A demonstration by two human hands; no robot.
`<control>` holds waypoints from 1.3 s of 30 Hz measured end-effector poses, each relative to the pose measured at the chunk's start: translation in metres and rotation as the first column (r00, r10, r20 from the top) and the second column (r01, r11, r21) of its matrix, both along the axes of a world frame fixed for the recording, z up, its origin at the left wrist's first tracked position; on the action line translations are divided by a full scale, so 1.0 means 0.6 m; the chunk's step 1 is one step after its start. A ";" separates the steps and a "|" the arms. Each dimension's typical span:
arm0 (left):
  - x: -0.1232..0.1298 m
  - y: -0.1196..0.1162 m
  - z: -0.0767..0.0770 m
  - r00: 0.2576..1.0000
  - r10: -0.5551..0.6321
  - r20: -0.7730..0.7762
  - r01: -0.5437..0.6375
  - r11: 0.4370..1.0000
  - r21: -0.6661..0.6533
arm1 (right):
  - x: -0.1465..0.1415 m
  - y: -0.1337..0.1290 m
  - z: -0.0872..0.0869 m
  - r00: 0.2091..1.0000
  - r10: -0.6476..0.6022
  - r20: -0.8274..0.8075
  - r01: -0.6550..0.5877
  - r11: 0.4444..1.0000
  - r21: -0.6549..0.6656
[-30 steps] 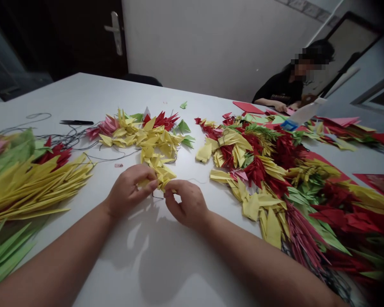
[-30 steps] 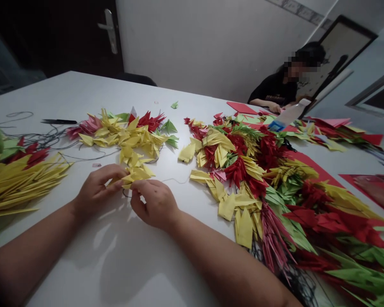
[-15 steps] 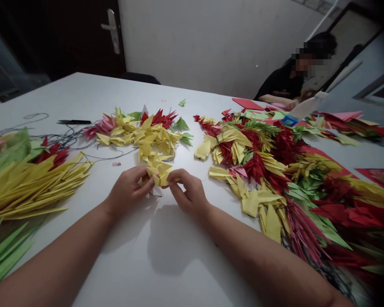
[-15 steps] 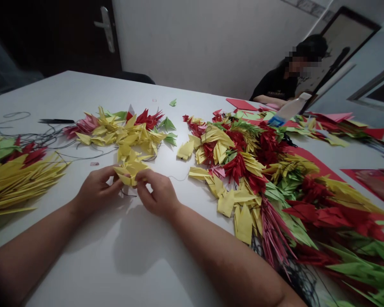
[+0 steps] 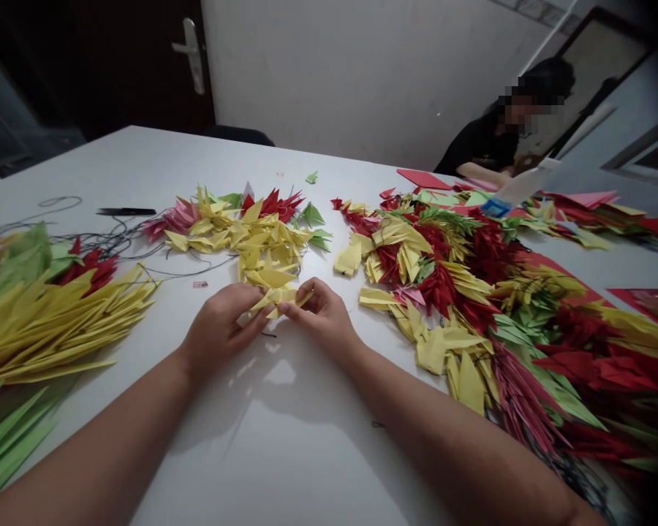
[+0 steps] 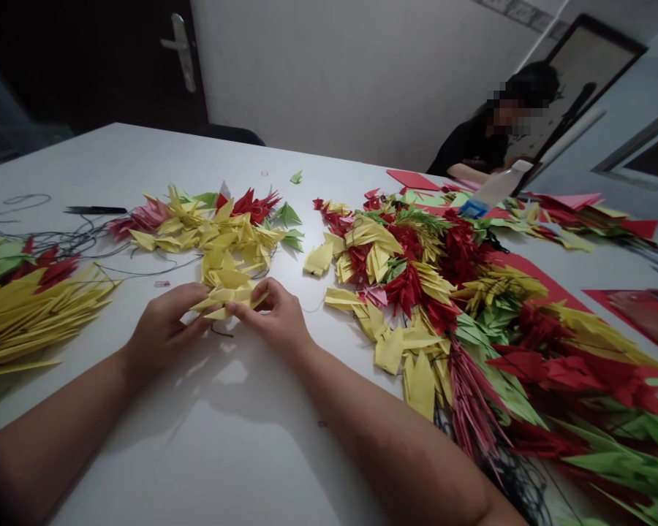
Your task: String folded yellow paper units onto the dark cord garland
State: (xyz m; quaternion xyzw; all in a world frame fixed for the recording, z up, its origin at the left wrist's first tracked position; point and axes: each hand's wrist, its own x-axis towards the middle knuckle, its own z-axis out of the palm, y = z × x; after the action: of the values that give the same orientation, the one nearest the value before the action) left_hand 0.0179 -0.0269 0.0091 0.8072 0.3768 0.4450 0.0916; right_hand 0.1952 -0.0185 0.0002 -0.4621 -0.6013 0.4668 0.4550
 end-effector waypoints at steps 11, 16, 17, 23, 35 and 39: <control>0.000 -0.002 -0.007 0.997 0.020 0.077 -0.024 0.998 0.052 | 0.005 0.008 -0.010 0.996 0.093 0.003 -0.092 0.993 -0.072; 0.002 -0.007 0.000 0.982 0.055 0.181 -0.021 0.983 -0.185 | 0.006 0.010 -0.010 0.987 0.138 -0.076 -0.145 0.986 -0.088; 0.003 -0.008 0.001 0.978 0.065 0.199 -0.018 0.974 -0.227 | 0.005 0.009 -0.007 0.985 0.142 -0.099 -0.151 0.983 -0.099; 0.002 -0.008 0.008 0.969 0.082 0.233 0.004 0.939 -0.345 | 0.001 0.005 0.007 0.989 0.100 -0.106 -0.119 0.976 -0.185; 0.000 -0.001 0.001 0.903 0.061 0.426 0.169 0.860 -0.481 | 0.003 0.007 0.007 0.995 0.095 -0.027 -0.098 0.978 -0.184; -0.004 0.004 -0.003 0.889 0.077 0.452 0.193 0.831 -0.522 | 0.003 0.008 0.000 0.992 0.112 -0.065 -0.123 0.975 -0.186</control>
State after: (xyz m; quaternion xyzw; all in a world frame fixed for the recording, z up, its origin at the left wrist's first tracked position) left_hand 0.0152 -0.0243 0.0075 0.6303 0.4317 0.4897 0.4203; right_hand 0.1972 -0.0135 0.0003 -0.4543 -0.5678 0.5604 0.3964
